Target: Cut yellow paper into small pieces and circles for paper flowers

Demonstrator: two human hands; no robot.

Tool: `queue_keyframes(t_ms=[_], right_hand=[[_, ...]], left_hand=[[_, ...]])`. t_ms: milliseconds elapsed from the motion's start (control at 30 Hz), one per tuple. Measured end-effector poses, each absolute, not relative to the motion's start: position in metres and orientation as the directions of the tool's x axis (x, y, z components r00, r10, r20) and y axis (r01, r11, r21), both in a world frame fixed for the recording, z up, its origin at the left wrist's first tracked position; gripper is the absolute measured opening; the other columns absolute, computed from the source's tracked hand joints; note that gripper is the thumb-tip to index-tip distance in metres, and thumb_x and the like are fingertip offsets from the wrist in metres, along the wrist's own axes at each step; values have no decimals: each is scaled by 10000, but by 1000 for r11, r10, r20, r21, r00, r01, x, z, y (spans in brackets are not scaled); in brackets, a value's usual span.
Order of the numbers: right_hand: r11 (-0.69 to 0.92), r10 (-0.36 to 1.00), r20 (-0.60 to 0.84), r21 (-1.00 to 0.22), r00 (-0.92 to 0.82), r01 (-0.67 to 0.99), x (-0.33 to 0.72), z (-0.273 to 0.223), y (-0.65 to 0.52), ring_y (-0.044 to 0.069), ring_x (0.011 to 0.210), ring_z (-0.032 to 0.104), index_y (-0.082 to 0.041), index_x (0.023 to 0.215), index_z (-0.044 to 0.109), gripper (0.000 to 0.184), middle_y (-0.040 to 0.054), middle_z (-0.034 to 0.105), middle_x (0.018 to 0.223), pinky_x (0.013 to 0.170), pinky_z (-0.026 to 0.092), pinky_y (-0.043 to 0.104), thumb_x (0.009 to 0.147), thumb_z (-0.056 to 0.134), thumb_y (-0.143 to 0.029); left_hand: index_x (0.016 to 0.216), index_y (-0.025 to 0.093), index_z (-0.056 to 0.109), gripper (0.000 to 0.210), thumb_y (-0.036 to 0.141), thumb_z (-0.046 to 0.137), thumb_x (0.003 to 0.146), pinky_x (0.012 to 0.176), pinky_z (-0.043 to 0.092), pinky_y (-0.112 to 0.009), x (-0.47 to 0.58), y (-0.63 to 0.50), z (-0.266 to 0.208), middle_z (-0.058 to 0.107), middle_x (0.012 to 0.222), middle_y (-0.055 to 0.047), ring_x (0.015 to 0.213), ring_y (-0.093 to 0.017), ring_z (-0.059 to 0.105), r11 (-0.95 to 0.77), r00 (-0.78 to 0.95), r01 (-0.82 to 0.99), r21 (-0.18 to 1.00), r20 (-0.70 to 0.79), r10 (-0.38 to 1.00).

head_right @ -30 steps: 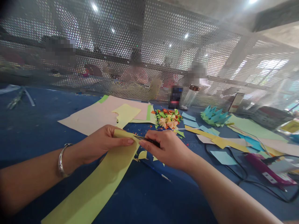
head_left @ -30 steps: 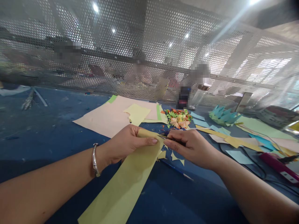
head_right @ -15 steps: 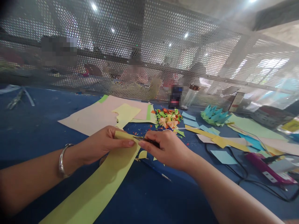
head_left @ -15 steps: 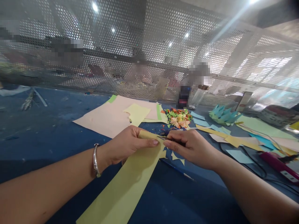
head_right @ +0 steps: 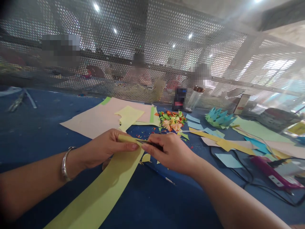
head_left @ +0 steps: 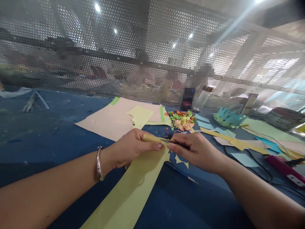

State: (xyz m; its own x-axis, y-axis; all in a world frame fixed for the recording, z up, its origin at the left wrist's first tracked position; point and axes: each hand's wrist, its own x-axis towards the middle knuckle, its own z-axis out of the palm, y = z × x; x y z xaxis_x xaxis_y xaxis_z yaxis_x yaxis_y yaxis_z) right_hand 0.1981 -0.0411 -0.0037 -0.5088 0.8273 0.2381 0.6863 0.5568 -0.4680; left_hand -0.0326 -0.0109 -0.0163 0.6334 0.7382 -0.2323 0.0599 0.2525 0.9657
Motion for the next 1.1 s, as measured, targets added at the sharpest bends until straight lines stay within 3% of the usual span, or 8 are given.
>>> queue_keyframes(t_ms=[200,433,867,1100], right_hand=[[549,832,235,-484,-503,682,198,-4,-41,79,545,354,-189,694,473,408,-57,405,621,515,288,236,990,502,-468],[558,826,243,-477,-509,679,199,-5,-41,77,555,365,-186,693,470,398,-56,405,631,527,294,231,992,514,-445],[596,801,276,-453,-532,663,199,-5,-42,70,537,359,-186,674,437,406,-59,393,605,520,284,226,996,503,-425],[553,830,253,-488,-497,675,202,-5,-40,79,531,340,-190,675,455,417,-58,367,598,503,270,242,997,482,-453]], left_hand=[[898,169,783,257,383,814,758,495,491,-193,-32,-11,-16,746,716,-40,559,-130,670,254,644,61,965,-233,729],[909,157,786,235,327,822,751,597,545,-238,-32,-12,-18,776,808,-63,628,-147,700,326,652,37,945,-270,709],[980,158,780,282,349,811,774,637,568,-249,-33,-8,-20,785,905,-85,698,-167,719,320,686,40,947,-259,680],[925,149,779,258,351,819,769,665,578,-254,-33,-7,-16,788,929,-98,722,-172,726,299,635,-5,954,-228,738]])
